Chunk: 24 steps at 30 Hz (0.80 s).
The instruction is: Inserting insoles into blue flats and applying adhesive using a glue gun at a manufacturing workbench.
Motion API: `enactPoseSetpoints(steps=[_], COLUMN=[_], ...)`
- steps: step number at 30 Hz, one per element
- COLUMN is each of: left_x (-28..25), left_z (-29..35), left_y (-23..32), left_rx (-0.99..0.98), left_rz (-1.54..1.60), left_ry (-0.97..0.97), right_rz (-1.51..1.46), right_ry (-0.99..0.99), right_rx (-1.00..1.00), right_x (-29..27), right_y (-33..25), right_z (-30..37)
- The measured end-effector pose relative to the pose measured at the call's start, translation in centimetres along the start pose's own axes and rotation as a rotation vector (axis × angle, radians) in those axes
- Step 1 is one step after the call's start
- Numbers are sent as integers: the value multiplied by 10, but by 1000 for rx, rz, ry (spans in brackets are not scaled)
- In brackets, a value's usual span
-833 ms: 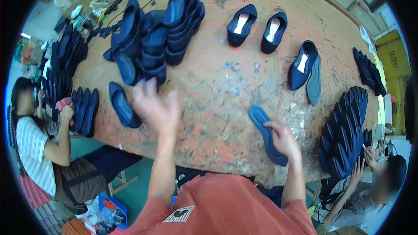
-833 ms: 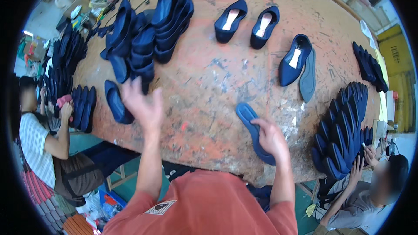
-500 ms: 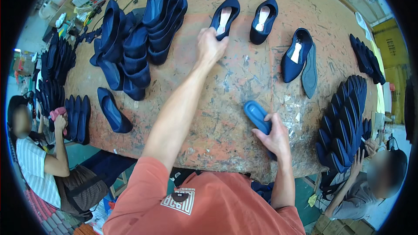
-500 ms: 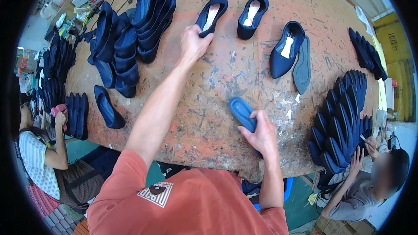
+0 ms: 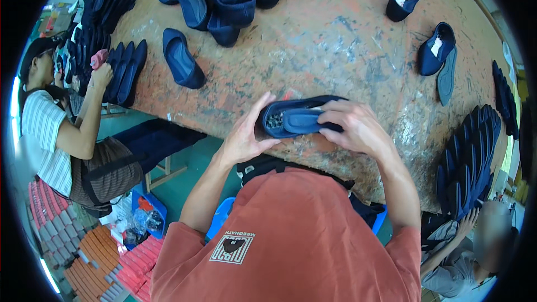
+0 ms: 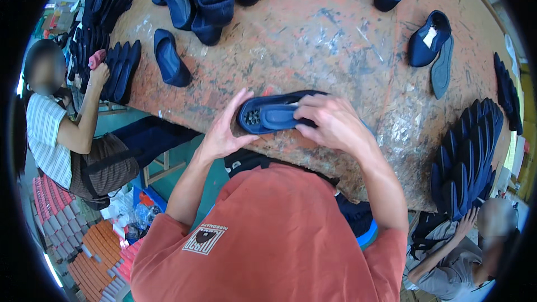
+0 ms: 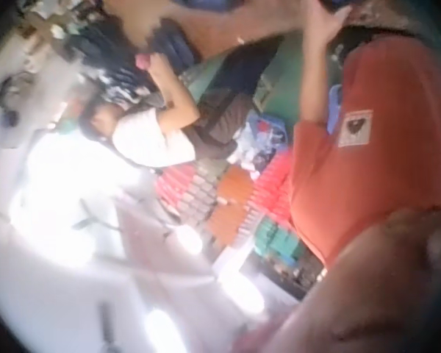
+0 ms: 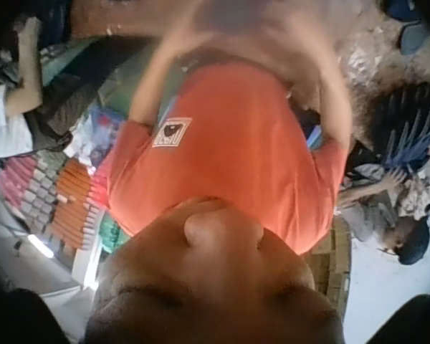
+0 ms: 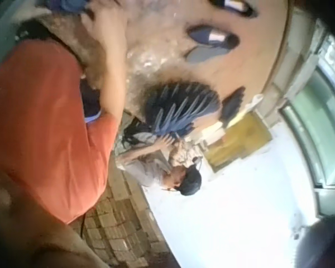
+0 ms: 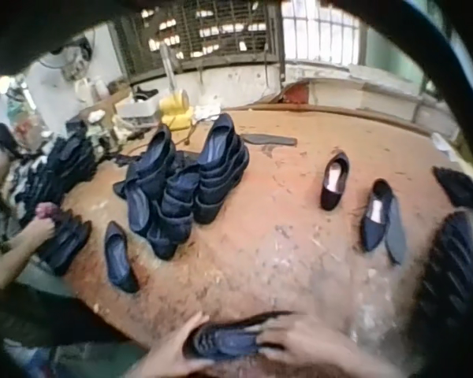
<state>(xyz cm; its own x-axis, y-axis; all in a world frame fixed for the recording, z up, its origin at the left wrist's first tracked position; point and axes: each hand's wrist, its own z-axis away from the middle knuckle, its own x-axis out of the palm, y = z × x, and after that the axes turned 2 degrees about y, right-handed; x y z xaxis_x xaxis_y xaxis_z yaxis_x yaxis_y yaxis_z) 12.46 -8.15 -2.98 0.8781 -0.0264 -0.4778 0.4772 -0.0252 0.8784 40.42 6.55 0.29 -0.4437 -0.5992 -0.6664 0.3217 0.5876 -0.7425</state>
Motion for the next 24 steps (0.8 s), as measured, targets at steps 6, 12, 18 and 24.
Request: enactPoseSetpoints(steps=[6, 12, 18, 24], left_x=[-7, -7, -7, -5], left_z=[6, 6, 3, -4], left_y=[-5, -1, 6, 38], left_rx=[-198, -238, -207, 272], left_rz=[-8, 54, 17, -632], left_ry=[3, -1, -5, -74], right_rz=[178, 242, 356, 424], right_ry=[-126, -251, -280, -243], right_rx=[-113, -106, -110, -148], right_x=[36, 46, 49, 54], right_y=[-6, -6, -10, -9], right_z=[-39, -45, -45, -43])
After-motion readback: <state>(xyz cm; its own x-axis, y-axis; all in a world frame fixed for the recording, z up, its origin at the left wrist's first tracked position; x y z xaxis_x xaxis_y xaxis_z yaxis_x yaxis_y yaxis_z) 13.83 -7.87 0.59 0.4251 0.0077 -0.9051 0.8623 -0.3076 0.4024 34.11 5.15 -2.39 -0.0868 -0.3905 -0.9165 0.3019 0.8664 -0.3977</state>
